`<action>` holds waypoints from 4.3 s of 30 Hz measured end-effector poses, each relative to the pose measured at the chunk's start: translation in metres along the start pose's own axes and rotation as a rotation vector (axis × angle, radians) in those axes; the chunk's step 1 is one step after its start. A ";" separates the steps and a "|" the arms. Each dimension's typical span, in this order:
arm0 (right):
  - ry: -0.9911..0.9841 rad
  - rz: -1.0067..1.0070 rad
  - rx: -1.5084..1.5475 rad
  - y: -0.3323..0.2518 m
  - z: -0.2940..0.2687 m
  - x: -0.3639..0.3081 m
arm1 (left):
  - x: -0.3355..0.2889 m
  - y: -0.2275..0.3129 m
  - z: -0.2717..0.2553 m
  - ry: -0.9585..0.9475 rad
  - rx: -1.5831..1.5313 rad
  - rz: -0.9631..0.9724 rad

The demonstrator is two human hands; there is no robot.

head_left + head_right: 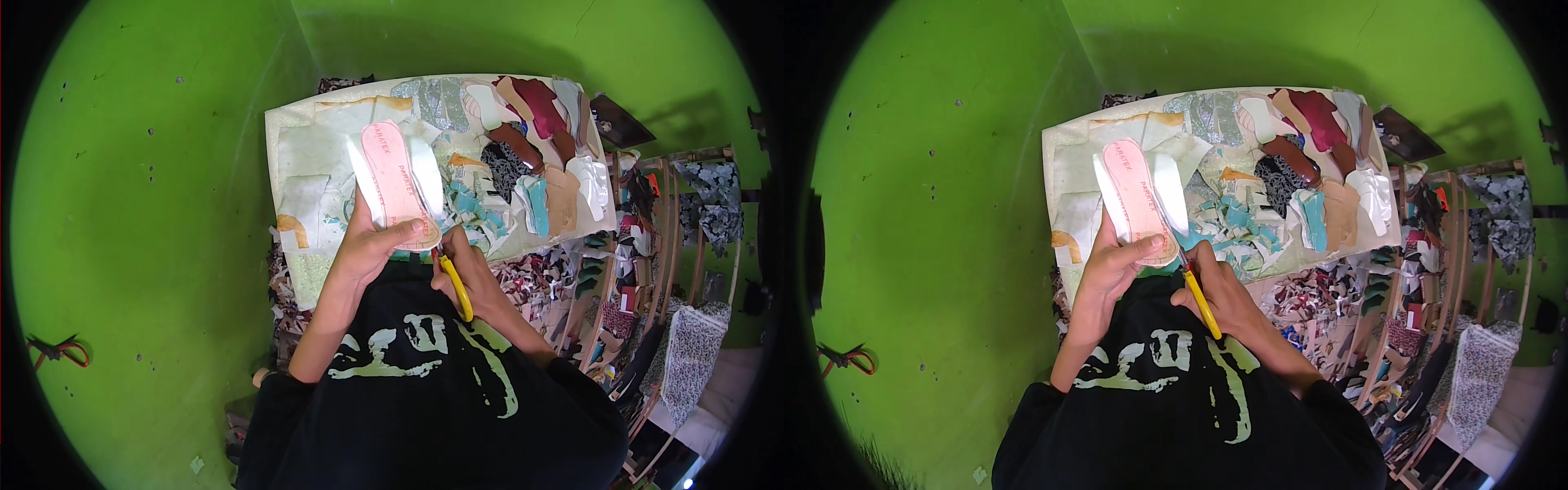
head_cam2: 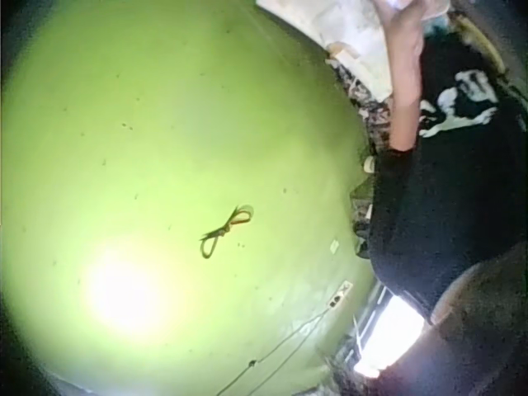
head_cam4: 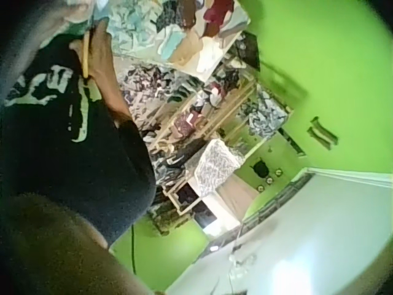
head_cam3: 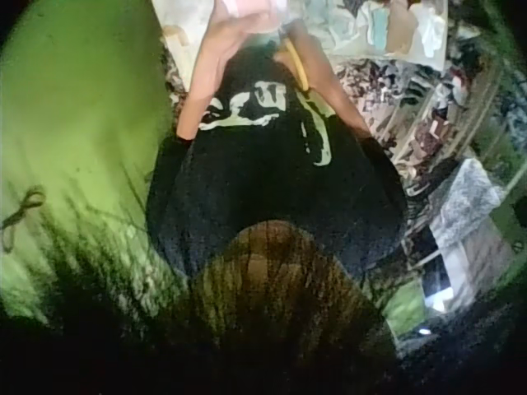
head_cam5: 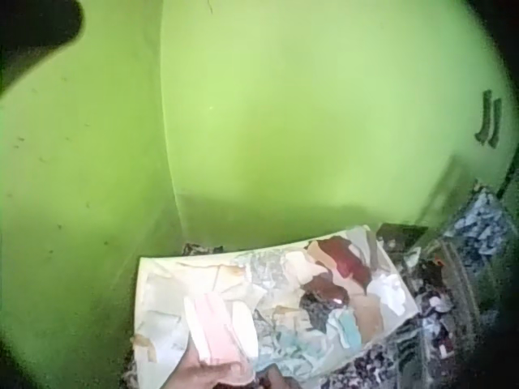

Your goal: Cutting out shoe linings/insoles from a fabric sheet using scissors.

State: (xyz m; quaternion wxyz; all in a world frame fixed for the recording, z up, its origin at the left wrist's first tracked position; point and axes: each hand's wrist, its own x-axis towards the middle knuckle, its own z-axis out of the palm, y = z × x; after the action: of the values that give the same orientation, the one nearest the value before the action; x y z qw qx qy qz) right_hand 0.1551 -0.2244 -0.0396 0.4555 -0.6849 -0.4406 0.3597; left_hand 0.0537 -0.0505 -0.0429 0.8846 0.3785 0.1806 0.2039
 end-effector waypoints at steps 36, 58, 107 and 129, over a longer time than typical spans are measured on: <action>-0.010 0.178 0.226 0.000 0.000 0.004 | 0.012 -0.013 0.004 0.023 0.283 0.168; 0.005 0.081 0.137 -0.010 0.000 0.006 | 0.003 -0.005 0.020 0.063 0.214 0.113; 0.050 0.040 -0.022 -0.011 -0.021 0.021 | -0.012 0.003 0.030 -0.021 0.048 0.016; 0.022 0.105 0.078 -0.018 -0.028 0.020 | -0.015 0.002 0.031 -0.060 -0.039 -0.056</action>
State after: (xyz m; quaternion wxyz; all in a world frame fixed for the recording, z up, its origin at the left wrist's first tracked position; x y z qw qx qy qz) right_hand 0.1819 -0.2111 -0.0159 0.4670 -0.6927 -0.3846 0.3925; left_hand 0.0554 -0.0756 -0.0190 0.9021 0.3621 0.1605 0.1712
